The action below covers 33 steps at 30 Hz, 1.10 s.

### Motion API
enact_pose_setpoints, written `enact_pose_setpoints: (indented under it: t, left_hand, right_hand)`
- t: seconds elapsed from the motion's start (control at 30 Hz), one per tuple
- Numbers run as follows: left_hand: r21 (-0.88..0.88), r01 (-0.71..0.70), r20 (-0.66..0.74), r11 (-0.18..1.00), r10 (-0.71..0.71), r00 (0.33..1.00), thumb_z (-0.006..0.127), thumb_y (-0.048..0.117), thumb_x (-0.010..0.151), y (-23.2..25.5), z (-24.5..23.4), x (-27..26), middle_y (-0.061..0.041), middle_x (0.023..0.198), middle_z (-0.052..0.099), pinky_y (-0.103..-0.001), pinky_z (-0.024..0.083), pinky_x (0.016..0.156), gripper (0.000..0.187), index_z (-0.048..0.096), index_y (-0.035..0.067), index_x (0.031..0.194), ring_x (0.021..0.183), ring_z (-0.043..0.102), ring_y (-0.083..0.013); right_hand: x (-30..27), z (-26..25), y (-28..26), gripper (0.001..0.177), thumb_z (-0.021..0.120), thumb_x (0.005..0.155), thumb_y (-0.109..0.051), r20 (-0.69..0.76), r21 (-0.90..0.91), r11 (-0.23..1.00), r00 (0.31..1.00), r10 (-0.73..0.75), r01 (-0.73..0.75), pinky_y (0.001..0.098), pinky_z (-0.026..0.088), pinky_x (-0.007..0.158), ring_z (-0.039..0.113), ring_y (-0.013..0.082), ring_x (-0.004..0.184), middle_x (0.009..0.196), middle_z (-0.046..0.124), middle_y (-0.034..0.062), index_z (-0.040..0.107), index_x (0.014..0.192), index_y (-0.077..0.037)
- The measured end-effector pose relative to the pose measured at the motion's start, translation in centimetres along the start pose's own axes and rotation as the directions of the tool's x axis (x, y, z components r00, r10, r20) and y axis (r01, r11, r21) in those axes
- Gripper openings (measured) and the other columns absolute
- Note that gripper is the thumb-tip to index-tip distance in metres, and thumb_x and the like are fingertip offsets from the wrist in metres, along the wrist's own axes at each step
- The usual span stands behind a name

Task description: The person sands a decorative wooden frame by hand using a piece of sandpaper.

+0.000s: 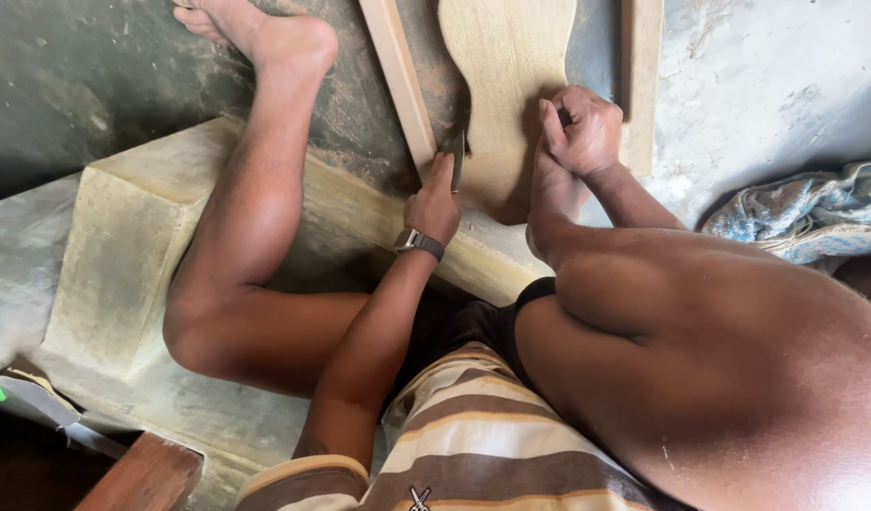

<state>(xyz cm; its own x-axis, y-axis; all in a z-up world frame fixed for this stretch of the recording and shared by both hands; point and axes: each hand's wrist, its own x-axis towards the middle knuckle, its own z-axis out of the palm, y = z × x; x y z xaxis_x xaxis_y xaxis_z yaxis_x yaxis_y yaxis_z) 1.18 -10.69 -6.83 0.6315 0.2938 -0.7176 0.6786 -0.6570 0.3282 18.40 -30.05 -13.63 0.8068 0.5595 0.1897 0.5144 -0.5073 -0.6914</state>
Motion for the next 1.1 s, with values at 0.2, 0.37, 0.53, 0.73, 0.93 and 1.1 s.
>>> enact_pose_setpoints:
  t: [0.2, 0.37, 0.53, 0.73, 0.93, 1.1]
  left_hand:
    - [-0.215, -0.042, -0.189, 0.976, 0.001, 0.982, 0.038, -0.004, 0.089, 0.5, 3.0, 1.1, -0.013, 0.158, 0.050, -0.058, 0.052, 0.100, 0.076, 0.031, 0.026, 0.159, 0.145, 0.049, -0.0373]
    - [0.005, 0.028, 0.026, 1.000, -0.028, 0.999, 0.047, 0.005, 0.086, 1.4, 0.0, -0.8, -0.023, 0.168, 0.027, -0.058, 0.054, 0.059, 0.083, 0.021, 0.031, 0.161, 0.081, 0.070, -0.0512]
    - [0.464, 0.043, -0.074, 0.885, -0.009, 0.997, 0.048, 0.020, 0.091, 0.9, 2.8, 0.6, -0.018, 0.160, 0.042, -0.055, 0.052, 0.069, 0.072, 0.025, 0.029, 0.159, 0.078, 0.073, -0.0410]
    - [0.705, -0.098, -0.066, 0.703, 0.203, 0.977, 0.052, 0.034, 0.094, 2.0, 1.2, 0.9, -0.013, 0.156, 0.047, -0.069, 0.029, 0.106, 0.052, 0.053, 0.020, 0.144, 0.128, 0.046, -0.0402]
    - [0.370, -0.298, -0.211, 0.880, 0.392, 0.895, 0.043, 0.012, 0.092, -0.4, 2.2, 2.2, -0.011, 0.115, 0.059, -0.053, 0.039, 0.088, 0.027, 0.044, 0.007, 0.119, 0.094, 0.057, -0.0329]
    - [0.667, -0.202, -0.240, 0.717, 0.464, 0.853, 0.042, 0.013, 0.097, -0.8, 3.6, 2.1, -0.013, 0.125, 0.070, -0.055, 0.042, 0.099, 0.046, 0.054, 0.003, 0.141, 0.104, 0.064, -0.0265]
  right_hand:
    - [-0.5, -0.1, -0.2, 0.035, 0.063, 0.109, -0.024, 0.010, -0.009, 1.000, 1.000, 0.004, -0.004, 0.0309, 0.042, 0.049, 0.059, 0.0162, 0.060, 0.072, 0.063, -0.0012, 0.060, 0.077, -0.012]
    - [-0.5, 0.1, 0.0, 0.034, 0.064, 0.109, -0.025, 0.000, -0.021, 1.000, 1.000, -0.012, 0.012, 0.0309, 0.042, 0.048, 0.061, 0.0162, 0.060, 0.073, 0.065, -0.0013, 0.061, 0.077, -0.012]
    - [-0.4, -0.1, -0.1, 0.036, 0.062, 0.110, -0.025, 0.007, -0.007, 1.000, 1.000, -0.015, 0.015, 0.0312, 0.042, 0.049, 0.059, 0.0165, 0.060, 0.072, 0.063, -0.0009, 0.059, 0.077, -0.012]
    - [-0.2, 0.0, 0.0, 0.034, 0.064, 0.108, -0.024, 0.003, -0.018, 1.000, 1.000, 0.000, 0.000, 0.0316, 0.040, 0.048, 0.057, 0.0164, 0.059, 0.071, 0.062, -0.0012, 0.059, 0.077, -0.012]
    - [-0.2, 0.1, 0.1, 0.035, 0.063, 0.110, -0.025, 0.006, -0.007, 1.000, 1.000, -0.009, 0.009, 0.0312, 0.041, 0.049, 0.059, 0.0164, 0.060, 0.072, 0.063, -0.0014, 0.059, 0.077, -0.012]
    - [-0.3, 0.1, 0.1, 0.035, 0.063, 0.109, -0.024, 0.005, -0.002, 1.000, 1.000, -0.014, 0.014, 0.0299, 0.043, 0.049, 0.060, 0.0153, 0.061, 0.072, 0.064, -0.0019, 0.060, 0.077, -0.013]
